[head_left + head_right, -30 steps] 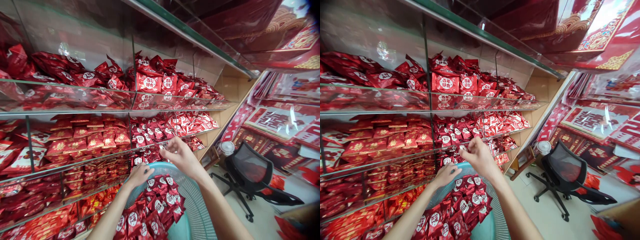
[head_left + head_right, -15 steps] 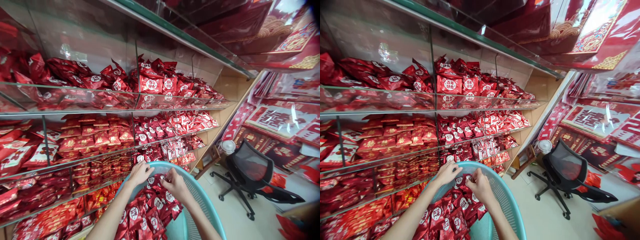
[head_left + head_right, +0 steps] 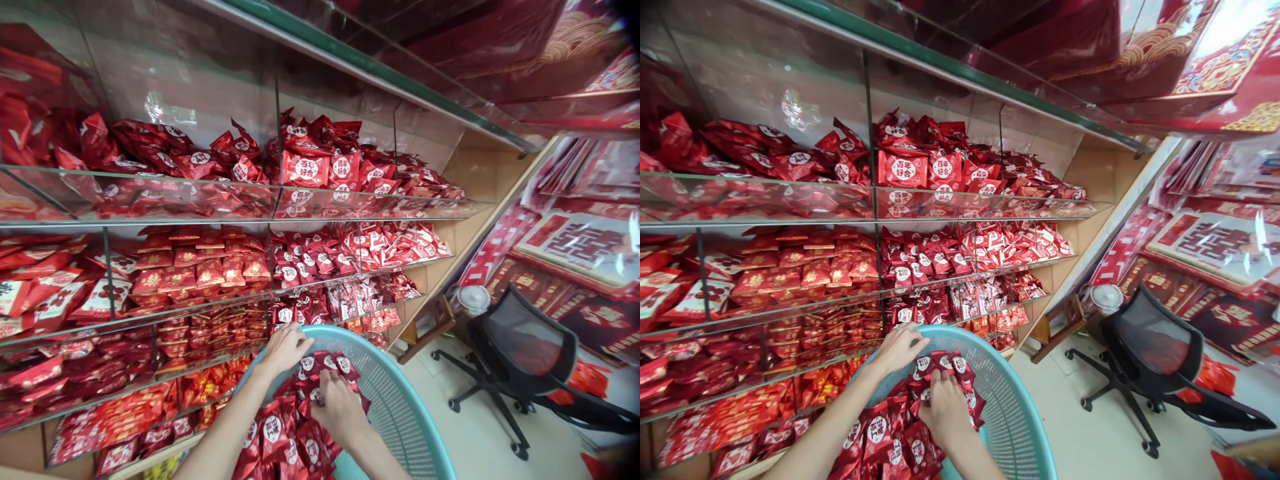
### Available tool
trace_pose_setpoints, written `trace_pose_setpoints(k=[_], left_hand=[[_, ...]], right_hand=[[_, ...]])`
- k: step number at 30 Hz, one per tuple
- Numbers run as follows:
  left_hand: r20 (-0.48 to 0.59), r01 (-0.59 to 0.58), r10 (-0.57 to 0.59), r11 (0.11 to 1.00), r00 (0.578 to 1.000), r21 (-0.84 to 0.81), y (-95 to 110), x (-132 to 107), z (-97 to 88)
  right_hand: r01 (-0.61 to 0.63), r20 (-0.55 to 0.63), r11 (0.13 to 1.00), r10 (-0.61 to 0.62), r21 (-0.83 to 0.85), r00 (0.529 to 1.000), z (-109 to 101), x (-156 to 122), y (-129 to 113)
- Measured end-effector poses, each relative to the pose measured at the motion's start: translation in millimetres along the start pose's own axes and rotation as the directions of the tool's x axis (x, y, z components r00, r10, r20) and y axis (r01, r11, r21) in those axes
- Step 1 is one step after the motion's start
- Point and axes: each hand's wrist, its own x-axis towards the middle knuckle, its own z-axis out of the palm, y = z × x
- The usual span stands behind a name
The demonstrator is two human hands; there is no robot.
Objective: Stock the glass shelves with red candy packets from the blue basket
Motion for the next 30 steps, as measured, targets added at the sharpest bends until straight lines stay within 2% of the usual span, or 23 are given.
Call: trace_pose_setpoints(k=[8, 13, 16, 20, 25, 30], left_hand=[[-0.003, 0.015, -0.014, 0.999, 1.000, 0.037, 27.5, 7.4, 2.8], [0.033, 0.111, -0.112, 0.993, 0.993, 0.044, 37.6, 9.3, 5.1], [0.034, 0.154, -0.158, 0.984, 0.987, 0.095, 37.4, 10.9, 11.7], [0.037, 0.241, -0.250, 0.956, 0.967, 0.164, 33.7, 10.4, 17.7], [0.006, 0.287, -0.291, 0.948, 0.957, 0.139, 29.3, 6.4, 10.8], [0.001, 0.298, -0.300, 0.949, 0.954, 0.103, 20.0, 3.0, 2.2]], right_hand=[[-0.030, -0.082, 0.997, 0.025, -0.065, 0.996, -2.7, -0.2, 18.5], [-0.027, -0.054, 0.997, 0.024, -0.075, 0.998, -12.1, -3.9, 28.3], [-0.014, -0.032, 0.999, 0.012, -0.042, 0.999, -19.0, -4.4, 34.6], [-0.008, -0.100, 1.000, 0.007, -0.009, 0.995, -34.8, 0.8, 43.9], [-0.010, -0.203, 1.000, 0.012, 0.010, 0.979, -52.1, 10.9, 53.8], [-0.015, -0.284, 0.997, 0.035, 0.074, 0.958, -52.7, 16.4, 50.4]])
